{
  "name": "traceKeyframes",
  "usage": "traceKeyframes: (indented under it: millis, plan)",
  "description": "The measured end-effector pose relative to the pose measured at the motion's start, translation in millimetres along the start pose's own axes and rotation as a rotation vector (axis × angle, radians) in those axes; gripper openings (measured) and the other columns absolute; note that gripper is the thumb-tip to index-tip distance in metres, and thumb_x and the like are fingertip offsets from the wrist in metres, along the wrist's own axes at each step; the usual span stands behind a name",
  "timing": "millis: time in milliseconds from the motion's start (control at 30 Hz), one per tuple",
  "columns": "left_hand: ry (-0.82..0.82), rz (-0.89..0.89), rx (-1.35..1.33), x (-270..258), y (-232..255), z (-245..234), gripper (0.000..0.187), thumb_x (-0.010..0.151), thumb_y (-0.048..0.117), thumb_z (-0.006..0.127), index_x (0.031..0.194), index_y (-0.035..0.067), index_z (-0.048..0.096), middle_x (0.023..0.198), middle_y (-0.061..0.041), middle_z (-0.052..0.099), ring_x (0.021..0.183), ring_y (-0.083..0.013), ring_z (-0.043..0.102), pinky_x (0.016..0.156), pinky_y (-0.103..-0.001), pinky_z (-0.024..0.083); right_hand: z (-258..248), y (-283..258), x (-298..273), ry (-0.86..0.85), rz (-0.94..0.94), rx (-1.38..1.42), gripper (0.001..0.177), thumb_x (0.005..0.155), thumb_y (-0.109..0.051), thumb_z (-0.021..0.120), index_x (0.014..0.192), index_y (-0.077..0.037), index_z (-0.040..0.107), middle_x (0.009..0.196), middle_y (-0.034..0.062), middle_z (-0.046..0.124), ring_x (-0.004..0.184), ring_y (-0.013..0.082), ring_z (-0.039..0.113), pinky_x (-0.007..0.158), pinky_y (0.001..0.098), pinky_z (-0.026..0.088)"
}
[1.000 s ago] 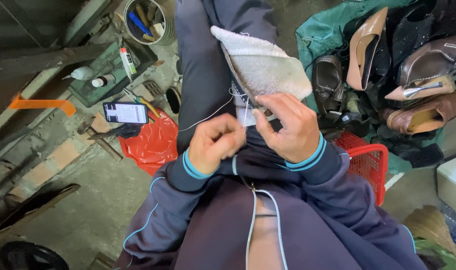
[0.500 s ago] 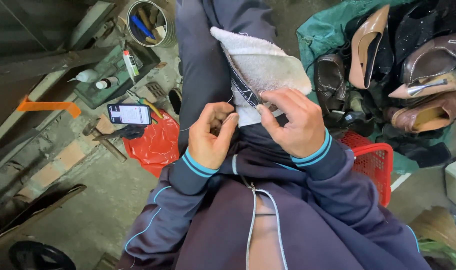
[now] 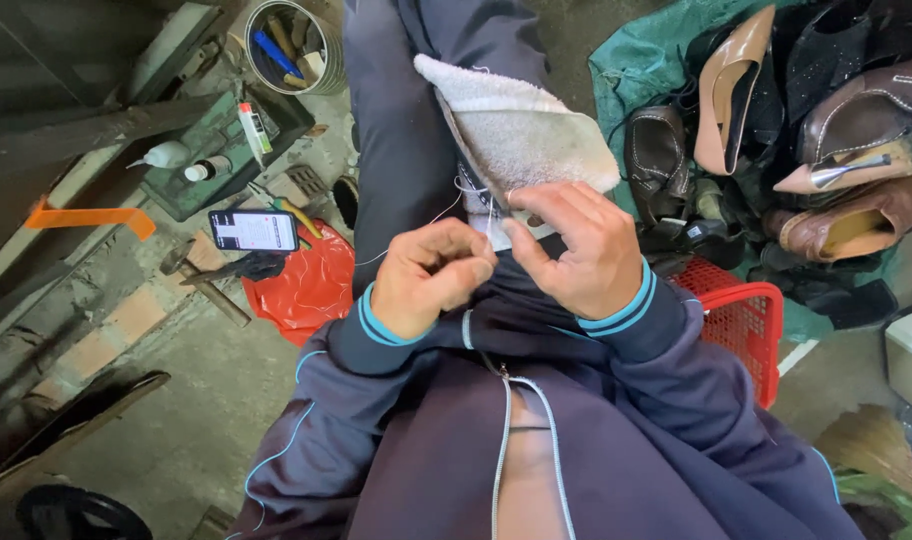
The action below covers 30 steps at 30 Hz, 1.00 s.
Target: The person sits on the floor and sews a black shoe using a needle and white thread. They repeatedly pull the thread through the shoe's sole and upper, tightening the stitches while holding the shoe steady on their lap.
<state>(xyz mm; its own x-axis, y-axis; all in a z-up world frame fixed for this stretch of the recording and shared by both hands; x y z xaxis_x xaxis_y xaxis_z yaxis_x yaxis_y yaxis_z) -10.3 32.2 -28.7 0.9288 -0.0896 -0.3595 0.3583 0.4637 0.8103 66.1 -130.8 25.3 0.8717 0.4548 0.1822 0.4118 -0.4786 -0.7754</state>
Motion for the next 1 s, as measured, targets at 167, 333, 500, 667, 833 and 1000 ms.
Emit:
traceKeyframes:
  millis: [167, 333, 500, 667, 833, 1000]
  plan:
    - [-0.144, 0.038, -0.04, 7, 25, 14, 0.026, 0.091, -0.006, 0.065, 0.117, -0.002, 0.062, 0.067, -0.013, 0.064, 0.041, -0.0065, 0.047, 0.037, -0.02, 0.04, 3, 0, 1, 0.008, -0.02, -0.019, 0.009, 0.099, -0.014, 0.073, 0.105, -0.007, 0.076, 0.092, 0.0077, 0.073, 0.078, 0.0275, 0.07, 0.076, 0.0382, 0.059]
    - [0.081, 0.188, 0.951, 12, 71, 17, 0.06, 0.103, 0.007, 0.056, 0.158, 0.006, 0.034, 0.096, -0.023, 0.074, 0.079, -0.0505, 0.069, 0.067, -0.061, 0.055, 0, 4, -3, 0.01, -0.017, -0.052, 0.012, 0.101, -0.017, 0.071, 0.108, -0.008, 0.075, 0.091, 0.0062, 0.071, 0.08, 0.0257, 0.069, 0.077, 0.0373, 0.058]
    - [0.139, 0.188, 1.201, 4, 47, -6, 0.01, 0.096, 0.025, 0.071, 0.099, 0.015, 0.07, 0.077, -0.001, 0.067, 0.065, -0.0324, 0.07, 0.053, -0.041, 0.056, -2, 8, -5, 0.024, -0.004, -0.037, 0.011, 0.101, -0.016, 0.071, 0.106, -0.007, 0.076, 0.09, 0.007, 0.072, 0.078, 0.0261, 0.07, 0.078, 0.0378, 0.058]
    - [0.122, 0.179, 0.703, 10, 46, -11, 0.008, 0.093, 0.014, 0.076, 0.091, 0.01, 0.07, 0.084, -0.003, 0.067, 0.056, -0.0173, 0.063, 0.05, -0.027, 0.049, -4, 5, -2, 0.015, 0.008, -0.027, 0.011, 0.102, -0.016, 0.071, 0.106, -0.007, 0.076, 0.091, 0.0073, 0.072, 0.078, 0.0268, 0.069, 0.077, 0.0385, 0.058]
    - [0.2, 0.242, 0.507, 22, 47, -9, 0.009, 0.092, 0.009, 0.077, 0.088, 0.005, 0.07, 0.09, -0.008, 0.071, 0.057, -0.0095, 0.058, 0.051, -0.024, 0.047, -1, 5, -4, 0.008, 0.016, -0.038, 0.012, 0.1, -0.016, 0.072, 0.107, -0.007, 0.076, 0.092, 0.0088, 0.072, 0.08, 0.0281, 0.07, 0.077, 0.0396, 0.058]
    - [0.348, 0.339, 0.544, 22, 47, -8, 0.011, 0.095, 0.004, 0.074, 0.092, 0.004, 0.064, 0.063, -0.009, 0.067, 0.05, -0.0134, 0.064, 0.048, -0.022, 0.046, -2, 5, -3, 0.016, -0.004, -0.023, 0.012, 0.101, -0.015, 0.071, 0.106, -0.006, 0.075, 0.091, 0.009, 0.071, 0.078, 0.027, 0.069, 0.076, 0.0383, 0.058]
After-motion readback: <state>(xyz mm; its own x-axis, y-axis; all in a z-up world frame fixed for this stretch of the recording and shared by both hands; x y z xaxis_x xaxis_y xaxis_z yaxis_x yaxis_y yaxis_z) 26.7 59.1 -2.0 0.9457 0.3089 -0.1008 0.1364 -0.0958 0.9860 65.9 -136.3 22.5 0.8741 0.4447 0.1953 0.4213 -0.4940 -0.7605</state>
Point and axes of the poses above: each hand's wrist, its own x-axis towards the middle knuckle, its own z-axis out of the palm, y = z × x, the point moved 4 cm from there along x, towards the middle knuckle
